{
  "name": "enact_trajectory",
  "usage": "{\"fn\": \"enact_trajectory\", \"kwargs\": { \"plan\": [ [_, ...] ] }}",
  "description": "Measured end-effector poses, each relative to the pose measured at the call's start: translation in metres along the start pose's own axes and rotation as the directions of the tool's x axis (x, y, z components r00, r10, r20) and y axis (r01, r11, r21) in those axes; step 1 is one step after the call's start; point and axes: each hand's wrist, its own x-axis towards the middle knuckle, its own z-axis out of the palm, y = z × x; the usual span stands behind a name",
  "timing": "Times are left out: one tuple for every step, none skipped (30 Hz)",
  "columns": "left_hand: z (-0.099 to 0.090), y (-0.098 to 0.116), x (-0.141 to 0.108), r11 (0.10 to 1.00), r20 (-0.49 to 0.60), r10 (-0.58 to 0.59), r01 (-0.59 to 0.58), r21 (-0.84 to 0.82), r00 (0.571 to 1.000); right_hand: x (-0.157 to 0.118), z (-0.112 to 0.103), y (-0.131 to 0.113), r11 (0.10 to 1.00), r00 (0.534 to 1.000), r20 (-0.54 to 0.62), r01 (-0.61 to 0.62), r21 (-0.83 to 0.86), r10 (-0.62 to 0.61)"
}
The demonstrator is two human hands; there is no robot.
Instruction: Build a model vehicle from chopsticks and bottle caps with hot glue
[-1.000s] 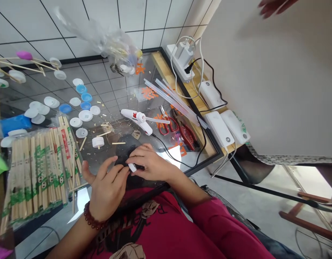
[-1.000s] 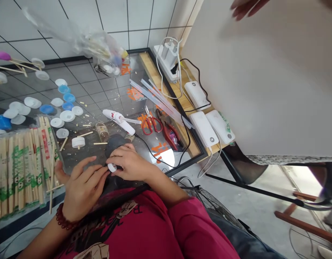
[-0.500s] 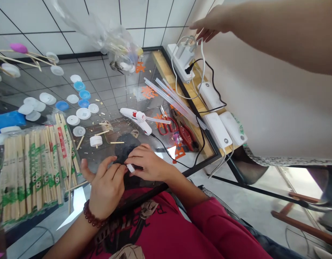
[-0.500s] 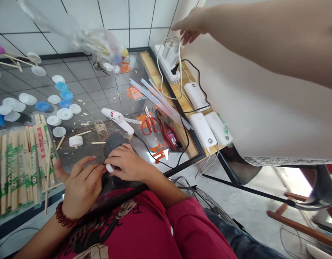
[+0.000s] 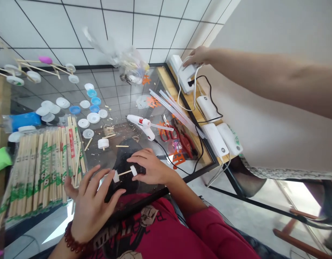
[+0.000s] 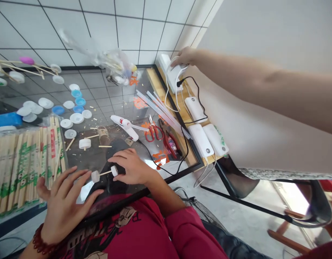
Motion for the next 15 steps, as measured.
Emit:
{"fn": "enact_trajectory", "kwargs": {
  "plan": [
    [0.000,-0.002,-0.005,1.000,-0.003,-0.013,0.013,0.000,1.000,0.000,-0.001,0.000,1.000,1.000,0.009,-0.007,-0.004,0.007],
    [0.002,-0.004,-0.009,1.000,-0.006,-0.027,0.027,-0.004,1.000,0.000,-0.001,0.000,1.000,1.000,0.018,-0.014,-0.007,0.014],
    [0.003,-0.005,-0.013,0.999,-0.006,-0.041,0.041,-0.010,0.999,0.000,-0.001,0.000,1.000,1.000,0.024,-0.016,-0.009,0.017],
    [0.004,-0.006,-0.015,0.998,-0.007,-0.053,0.053,-0.019,0.999,0.000,-0.002,0.000,1.000,1.000,0.027,-0.015,-0.009,0.015],
    [0.005,-0.006,-0.016,0.998,-0.009,-0.063,0.063,-0.027,0.998,0.000,-0.002,0.000,1.000,1.000,0.026,-0.010,-0.006,0.010],
    [0.006,-0.006,-0.017,0.997,-0.011,-0.069,0.069,-0.034,0.998,-0.001,-0.002,0.000,1.000,1.000,0.022,-0.002,-0.002,0.002],
    [0.007,-0.005,-0.017,0.997,-0.011,-0.072,0.072,-0.041,0.997,-0.001,-0.002,0.000,1.000,1.000,0.015,0.004,0.003,-0.004],
    [0.007,-0.005,-0.016,0.996,-0.007,-0.072,0.072,-0.046,0.997,-0.001,-0.003,0.000,1.000,1.000,0.010,0.005,0.011,-0.006],
    [0.007,-0.004,-0.015,0.996,-0.005,-0.072,0.071,-0.049,0.997,-0.001,-0.003,0.000,1.000,1.000,0.006,0.003,0.020,-0.003],
    [0.007,-0.004,-0.014,0.996,-0.002,-0.070,0.070,-0.049,0.998,-0.001,-0.003,0.000,1.000,1.000,0.005,-0.001,0.030,0.001],
    [0.007,-0.003,-0.013,0.996,0.001,-0.069,0.069,-0.048,0.998,-0.002,-0.004,-0.001,0.999,1.000,0.002,-0.003,0.042,0.003],
    [0.007,-0.002,-0.011,0.997,0.002,-0.069,0.069,-0.044,0.998,-0.002,-0.004,-0.001,0.999,1.000,-0.002,-0.002,0.052,0.002],
    [0.008,-0.002,-0.010,0.997,0.000,-0.072,0.072,-0.038,0.997,-0.002,-0.004,-0.001,0.998,1.000,-0.005,0.004,0.060,-0.003],
    [0.009,-0.002,-0.009,0.997,-0.003,-0.075,0.075,-0.033,0.997,-0.002,-0.004,-0.001,0.998,1.000,-0.011,0.010,0.064,-0.010],
    [0.010,-0.002,-0.009,0.997,-0.004,-0.077,0.077,-0.028,0.997,-0.002,-0.004,-0.001,0.998,1.000,-0.015,0.018,0.067,-0.017]
  ]
}}
